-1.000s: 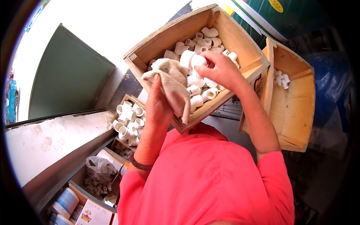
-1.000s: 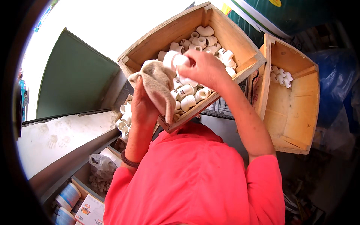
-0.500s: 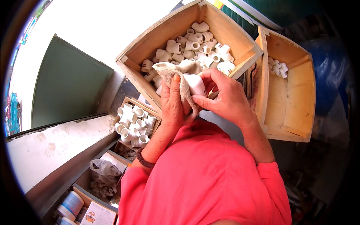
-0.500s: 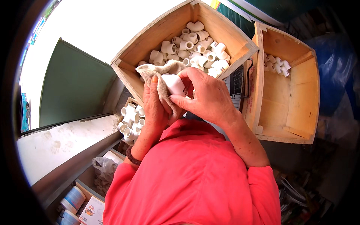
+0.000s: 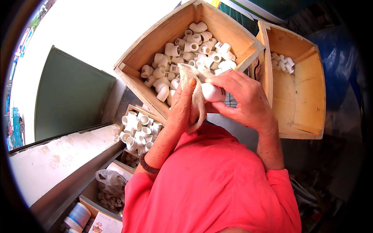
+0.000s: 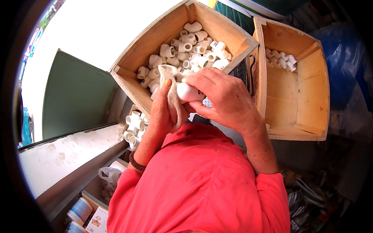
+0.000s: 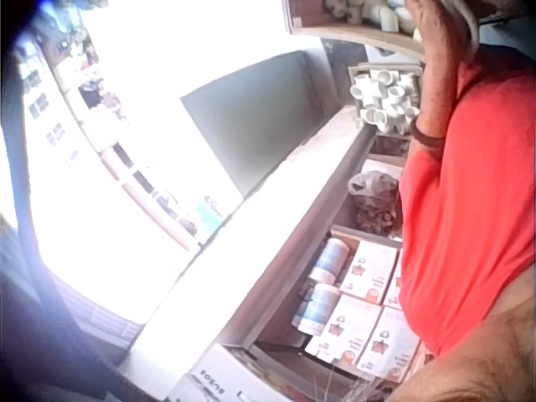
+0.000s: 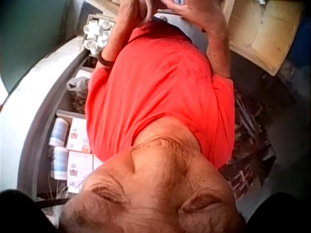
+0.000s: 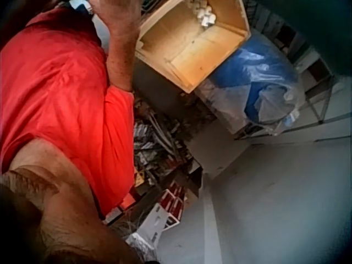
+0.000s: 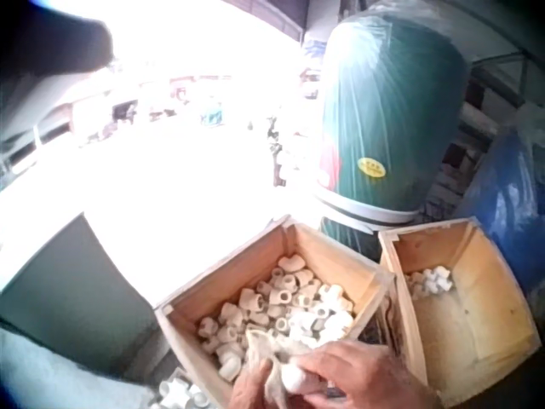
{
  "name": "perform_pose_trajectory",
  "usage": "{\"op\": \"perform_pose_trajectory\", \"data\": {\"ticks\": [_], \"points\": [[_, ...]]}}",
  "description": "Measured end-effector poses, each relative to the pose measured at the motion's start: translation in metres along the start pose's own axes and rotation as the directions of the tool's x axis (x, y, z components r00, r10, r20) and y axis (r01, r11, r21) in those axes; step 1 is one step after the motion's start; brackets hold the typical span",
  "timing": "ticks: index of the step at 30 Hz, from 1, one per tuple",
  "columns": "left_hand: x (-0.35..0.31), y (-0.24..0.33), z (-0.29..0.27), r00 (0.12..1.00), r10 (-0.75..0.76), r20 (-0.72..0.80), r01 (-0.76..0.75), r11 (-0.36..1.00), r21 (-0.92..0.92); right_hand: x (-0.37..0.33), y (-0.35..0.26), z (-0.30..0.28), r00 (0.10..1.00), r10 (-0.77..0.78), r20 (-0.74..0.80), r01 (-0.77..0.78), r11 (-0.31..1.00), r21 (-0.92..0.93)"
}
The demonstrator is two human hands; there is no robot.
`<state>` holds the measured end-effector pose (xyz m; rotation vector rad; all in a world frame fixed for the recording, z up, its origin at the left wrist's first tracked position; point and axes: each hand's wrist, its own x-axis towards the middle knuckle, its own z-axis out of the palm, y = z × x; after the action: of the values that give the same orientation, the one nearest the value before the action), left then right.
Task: The person repeatedly picks up small white plastic pipe fittings from a wooden crate, wipes them with a cloth, and places them into a second wooden crate. The process involves handling each fitting individually to clean it before moving it to the destination container.
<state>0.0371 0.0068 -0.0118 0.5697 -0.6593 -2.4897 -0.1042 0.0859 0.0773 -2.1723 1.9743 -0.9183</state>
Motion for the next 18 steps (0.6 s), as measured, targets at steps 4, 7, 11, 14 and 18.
{"op": "perform_pose_trajectory", "data": {"ticks": [4,7,11,14,18], "points": [[-0.002,0.005,0.009,0.999,-0.025,0.029,0.025,1.000,-0.005,-0.002,0.000,-0.005,1.000,0.027,0.016,-0.027,1.000,0.004],[0.001,0.003,0.007,1.000,0.004,-0.014,-0.003,1.000,0.008,-0.004,0.000,-0.001,0.996,0.086,-0.006,-0.086,0.994,0.065],[0.002,0.003,-0.002,0.997,-0.076,0.009,0.076,0.997,0.021,-0.009,0.002,0.005,0.985,0.174,0.008,-0.173,0.969,0.178],[0.004,0.007,-0.010,0.994,-0.096,0.043,0.092,0.992,0.086,-0.009,0.003,0.006,0.984,0.173,0.033,-0.176,0.956,0.235],[0.014,-0.006,-0.031,0.983,0.178,0.046,-0.172,0.803,0.570,-0.007,0.003,0.005,0.990,0.139,0.025,-0.141,0.959,0.244]]}}
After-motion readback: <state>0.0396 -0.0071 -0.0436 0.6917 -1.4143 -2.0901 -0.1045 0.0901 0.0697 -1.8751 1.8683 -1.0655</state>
